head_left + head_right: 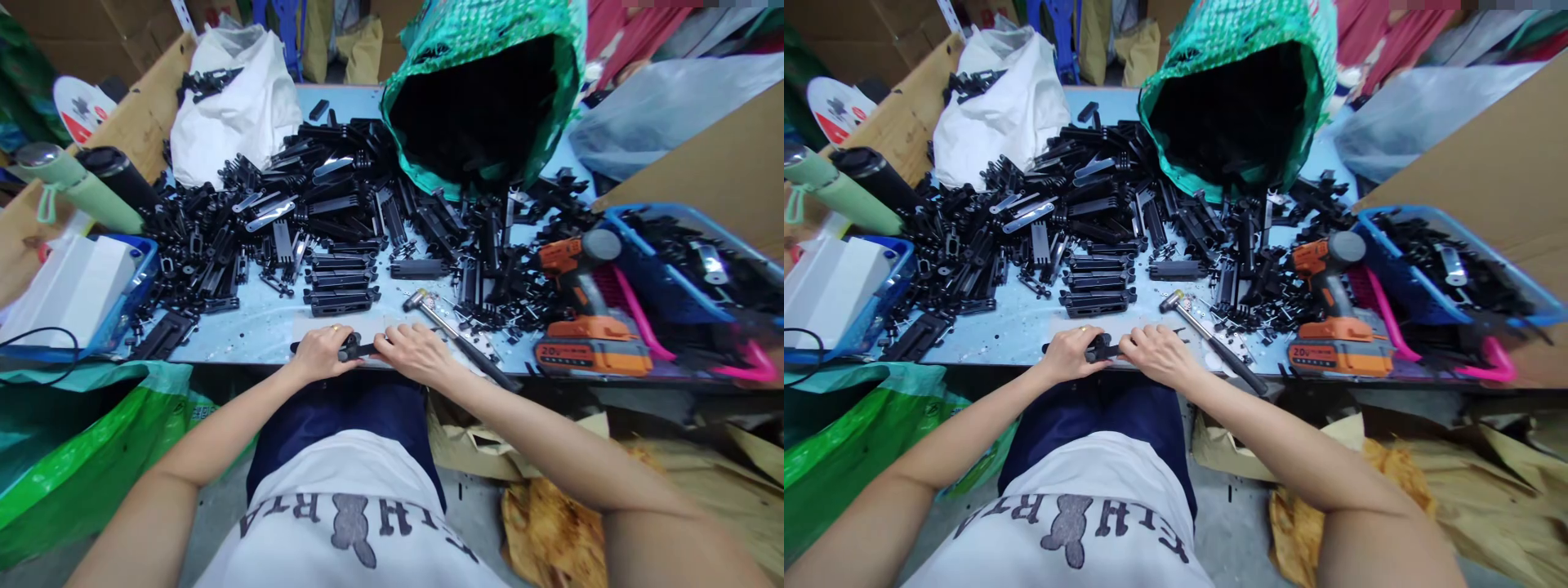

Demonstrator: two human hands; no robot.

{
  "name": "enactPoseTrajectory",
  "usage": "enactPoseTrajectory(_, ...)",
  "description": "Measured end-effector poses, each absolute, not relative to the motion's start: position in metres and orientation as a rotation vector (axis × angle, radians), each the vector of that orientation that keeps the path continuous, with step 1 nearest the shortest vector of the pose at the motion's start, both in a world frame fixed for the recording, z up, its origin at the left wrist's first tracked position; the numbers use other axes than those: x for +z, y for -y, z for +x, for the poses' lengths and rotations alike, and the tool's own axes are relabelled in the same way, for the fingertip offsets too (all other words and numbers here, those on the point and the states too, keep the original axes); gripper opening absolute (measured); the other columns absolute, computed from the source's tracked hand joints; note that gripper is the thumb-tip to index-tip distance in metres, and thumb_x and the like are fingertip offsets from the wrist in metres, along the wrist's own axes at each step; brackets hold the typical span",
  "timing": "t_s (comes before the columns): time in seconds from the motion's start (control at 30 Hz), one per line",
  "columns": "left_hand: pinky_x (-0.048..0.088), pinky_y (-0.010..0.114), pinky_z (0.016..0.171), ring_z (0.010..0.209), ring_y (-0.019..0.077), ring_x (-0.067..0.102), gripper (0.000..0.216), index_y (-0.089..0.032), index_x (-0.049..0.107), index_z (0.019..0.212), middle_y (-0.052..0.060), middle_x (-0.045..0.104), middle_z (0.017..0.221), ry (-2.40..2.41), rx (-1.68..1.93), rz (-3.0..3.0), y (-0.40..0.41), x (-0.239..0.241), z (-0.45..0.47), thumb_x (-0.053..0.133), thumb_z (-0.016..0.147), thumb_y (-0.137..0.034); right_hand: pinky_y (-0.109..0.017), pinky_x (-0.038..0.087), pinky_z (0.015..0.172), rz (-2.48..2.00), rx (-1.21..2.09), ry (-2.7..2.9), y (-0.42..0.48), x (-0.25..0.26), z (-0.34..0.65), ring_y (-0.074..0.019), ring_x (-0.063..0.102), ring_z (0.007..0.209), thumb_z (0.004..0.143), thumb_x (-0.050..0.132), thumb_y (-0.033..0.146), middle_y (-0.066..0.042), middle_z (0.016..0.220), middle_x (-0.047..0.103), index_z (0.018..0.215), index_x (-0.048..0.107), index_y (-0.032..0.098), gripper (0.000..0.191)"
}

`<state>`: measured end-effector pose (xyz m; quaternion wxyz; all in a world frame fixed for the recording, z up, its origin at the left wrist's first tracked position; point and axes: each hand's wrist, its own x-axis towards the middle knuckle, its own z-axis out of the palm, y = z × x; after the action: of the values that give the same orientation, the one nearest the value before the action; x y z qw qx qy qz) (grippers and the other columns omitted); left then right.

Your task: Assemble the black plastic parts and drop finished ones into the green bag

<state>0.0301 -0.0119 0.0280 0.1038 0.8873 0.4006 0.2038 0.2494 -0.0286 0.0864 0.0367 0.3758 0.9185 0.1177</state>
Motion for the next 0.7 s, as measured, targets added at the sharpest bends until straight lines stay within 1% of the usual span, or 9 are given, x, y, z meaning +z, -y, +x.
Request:
enactPoseTrajectory(0.13, 0.047, 0.029, 0.071, 0.085, 0.0205, 0.064, 0.047, -0.018, 0.051, 0.107, 0.006, 0.064, 0.095, -1.179, 0.588, 2.596, 0.01, 0.028, 0.035, 0.056, 0.077, -0.054, -0.032, 0.019, 0.06, 1.252, 0.353, -2.809, 0.033, 0.081, 0.251, -0.0167, 0.051, 0.07, 0.096, 0.03, 0.039, -0.007, 0.08, 0.059, 0.097, 0.055, 0.017, 0.034)
enactPoseTrajectory(0.27, 0.047, 0.029, 0.067, 0.078, 0.0205, 0.063, 0.051, -0.018, 0.054, 0.101, 0.005, 0.064, 0.086, -1.149, 0.497, 2.62, 0.011, 0.029, 0.037, 0.056, 0.074, -0.061, -0.031, 0.02, 0.061, 1.158, 0.286, -2.862, 0.03, 0.079, 0.26, -0.0155, 0.05, 0.069, 0.095, 0.031, 0.042, -0.006, 0.077, 0.058, 0.093, 0.057, 0.018, 0.035)
enactPoseTrajectory(0.33, 0.047, 0.03, 0.067, 0.077, 0.0212, 0.063, 0.056, -0.017, 0.054, 0.102, 0.005, 0.063, 0.085, -1.143, 0.416, 2.616, 0.012, 0.031, 0.038, 0.055, 0.072, -0.064, -0.03, 0.021, 0.061, 1.17, 0.265, -2.88, 0.027, 0.073, 0.265, -0.0152, 0.049, 0.069, 0.095, 0.032, 0.044, -0.005, 0.076, 0.058, 0.091, 0.057, 0.018, 0.036)
enactPoseTrajectory(0.37, 0.047, 0.031, 0.069, 0.08, 0.0221, 0.062, 0.06, -0.017, 0.054, 0.106, 0.006, 0.063, 0.088, -1.139, 0.385, 2.611, 0.012, 0.033, 0.039, 0.055, 0.072, -0.066, -0.03, 0.021, 0.062, 1.202, 0.251, -2.886, 0.027, 0.068, 0.267, -0.0151, 0.049, 0.069, 0.095, 0.032, 0.045, -0.005, 0.076, 0.058, 0.09, 0.058, 0.018, 0.037)
enactPoseTrajectory(0.43, 0.047, 0.034, 0.077, 0.096, 0.025, 0.059, 0.069, -0.016, 0.049, 0.117, 0.01, 0.062, 0.102, -1.122, 0.381, 2.622, 0.008, 0.039, 0.045, 0.054, 0.072, -0.067, -0.029, 0.023, 0.063, 1.277, 0.207, -2.912, 0.027, 0.054, 0.273, -0.0154, 0.049, 0.071, 0.094, 0.033, 0.046, -0.005, 0.077, 0.058, 0.086, 0.059, 0.017, 0.04)
enactPoseTrajectory(0.47, 0.045, 0.036, 0.083, 0.104, 0.0261, 0.055, 0.069, -0.016, 0.046, 0.122, 0.012, 0.059, 0.11, -1.113, 0.408, 2.638, 0.003, 0.044, 0.052, 0.052, 0.074, -0.065, -0.029, 0.024, 0.064, 1.31, 0.18, -2.936, 0.028, 0.045, 0.276, -0.0157, 0.049, 0.073, 0.093, 0.033, 0.047, -0.005, 0.077, 0.058, 0.084, 0.059, 0.017, 0.041)
enactPoseTrajectory(0.53, 0.041, 0.038, 0.091, 0.114, 0.0253, 0.047, 0.056, -0.015, 0.044, 0.125, 0.012, 0.055, 0.119, -1.103, 0.478, 2.664, -0.012, 0.053, 0.076, 0.048, 0.084, -0.053, -0.029, 0.026, 0.066, 1.371, 0.122, -2.992, 0.03, 0.028, 0.281, -0.0164, 0.049, 0.076, 0.092, 0.035, 0.048, -0.006, 0.08, 0.059, 0.084, 0.06, 0.016, 0.042)
enactPoseTrajectory(0.6, 0.041, 0.035, 0.091, 0.109, 0.022, 0.05, 0.035, -0.015, 0.051, 0.118, 0.01, 0.058, 0.113, -1.108, 0.496, 2.664, -0.033, 0.061, 0.114, 0.04, 0.091, -0.036, -0.03, 0.029, 0.069, 1.435, 0.074, -3.026, 0.032, 0.014, 0.284, -0.0171, 0.05, 0.078, 0.091, 0.038, 0.049, -0.007, 0.082, 0.06, 0.086, 0.062, 0.016, 0.042)
enactPoseTrajectory(0.7, 0.045, 0.032, 0.086, 0.101, 0.0207, 0.053, 0.028, -0.015, 0.057, 0.11, 0.009, 0.059, 0.107, -1.099, 0.389, 2.679, -0.064, 0.064, 0.185, 0.036, 0.092, -0.021, -0.032, 0.032, 0.072, 1.55, 0.045, -3.018, 0.035, 0.003, 0.282, -0.0188, 0.051, 0.081, 0.089, 0.042, 0.049, -0.008, 0.085, 0.061, 0.09, 0.063, 0.015, 0.04)
